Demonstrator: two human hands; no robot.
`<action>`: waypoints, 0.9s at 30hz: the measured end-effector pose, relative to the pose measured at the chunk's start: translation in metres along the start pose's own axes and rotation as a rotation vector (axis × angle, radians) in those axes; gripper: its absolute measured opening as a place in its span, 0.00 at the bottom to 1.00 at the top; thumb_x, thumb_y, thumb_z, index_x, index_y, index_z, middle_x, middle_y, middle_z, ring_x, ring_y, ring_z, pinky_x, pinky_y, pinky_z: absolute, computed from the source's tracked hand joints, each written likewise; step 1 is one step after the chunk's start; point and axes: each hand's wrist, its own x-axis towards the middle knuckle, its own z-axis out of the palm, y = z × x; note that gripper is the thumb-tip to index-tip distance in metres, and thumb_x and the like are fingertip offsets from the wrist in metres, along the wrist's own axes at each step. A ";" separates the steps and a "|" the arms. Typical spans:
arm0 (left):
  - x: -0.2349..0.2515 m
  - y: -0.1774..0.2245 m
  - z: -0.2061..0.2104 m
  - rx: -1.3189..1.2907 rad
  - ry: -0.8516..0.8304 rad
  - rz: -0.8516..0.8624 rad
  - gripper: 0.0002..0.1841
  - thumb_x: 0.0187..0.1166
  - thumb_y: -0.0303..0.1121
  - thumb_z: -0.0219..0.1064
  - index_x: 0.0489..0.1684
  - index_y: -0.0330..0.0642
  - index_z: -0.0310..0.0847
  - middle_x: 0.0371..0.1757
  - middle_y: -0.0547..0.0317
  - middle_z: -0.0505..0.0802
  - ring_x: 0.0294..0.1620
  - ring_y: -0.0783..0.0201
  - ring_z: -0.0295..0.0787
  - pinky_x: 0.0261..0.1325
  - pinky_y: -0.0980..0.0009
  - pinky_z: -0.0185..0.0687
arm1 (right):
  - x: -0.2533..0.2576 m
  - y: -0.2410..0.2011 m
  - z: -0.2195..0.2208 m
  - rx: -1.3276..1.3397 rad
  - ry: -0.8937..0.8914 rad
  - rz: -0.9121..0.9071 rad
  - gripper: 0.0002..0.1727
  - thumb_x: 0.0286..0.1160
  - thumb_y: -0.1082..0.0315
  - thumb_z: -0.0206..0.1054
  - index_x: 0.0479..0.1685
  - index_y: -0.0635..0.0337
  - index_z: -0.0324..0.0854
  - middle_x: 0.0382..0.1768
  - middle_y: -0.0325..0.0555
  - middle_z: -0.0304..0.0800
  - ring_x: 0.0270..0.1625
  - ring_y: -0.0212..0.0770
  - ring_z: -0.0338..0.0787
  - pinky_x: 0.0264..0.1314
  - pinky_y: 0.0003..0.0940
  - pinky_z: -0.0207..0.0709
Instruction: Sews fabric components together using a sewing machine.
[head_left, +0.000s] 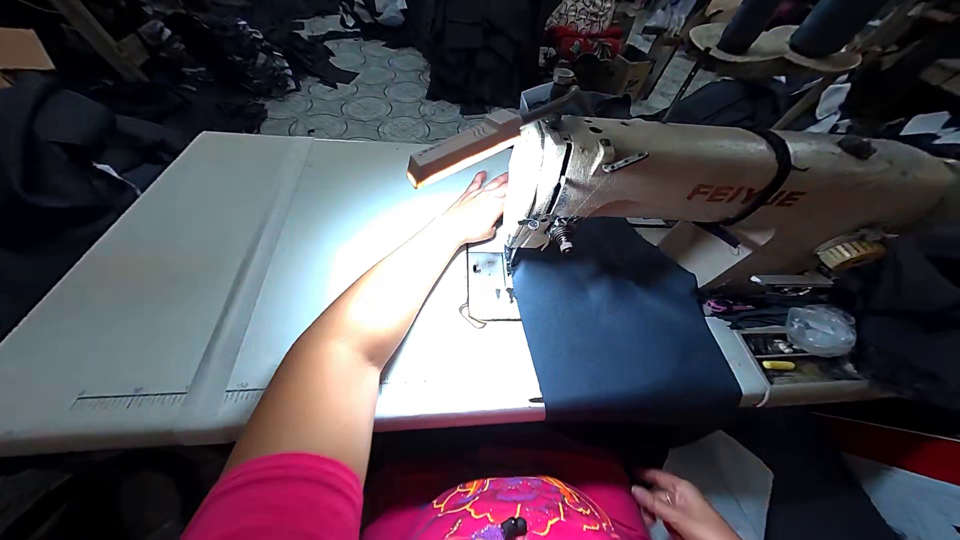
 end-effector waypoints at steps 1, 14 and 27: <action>0.005 0.007 -0.004 -0.024 -0.049 -0.014 0.26 0.73 0.23 0.68 0.74 0.31 0.79 0.82 0.40 0.79 0.90 0.43 0.62 0.91 0.34 0.35 | 0.006 0.010 0.010 0.207 0.125 -0.019 0.17 0.85 0.68 0.58 0.65 0.70 0.71 0.25 0.34 0.87 0.13 0.20 0.68 0.16 0.17 0.62; -0.050 -0.014 -0.017 0.240 -0.198 -0.563 0.26 0.76 0.21 0.63 0.76 0.47 0.82 0.75 0.45 0.85 0.79 0.38 0.73 0.71 0.31 0.63 | 0.024 -0.194 0.025 0.087 0.194 -0.205 0.15 0.94 0.61 0.50 0.48 0.64 0.75 0.16 0.36 0.85 0.07 0.24 0.72 0.10 0.20 0.70; -0.085 -0.023 -0.023 0.169 -0.243 -0.635 0.29 0.81 0.28 0.63 0.86 0.46 0.71 0.82 0.38 0.77 0.82 0.34 0.72 0.83 0.32 0.55 | 0.134 -0.293 -0.027 -0.984 0.590 -0.037 0.25 0.70 0.66 0.74 0.61 0.78 0.78 0.62 0.77 0.83 0.68 0.75 0.83 0.61 0.76 0.75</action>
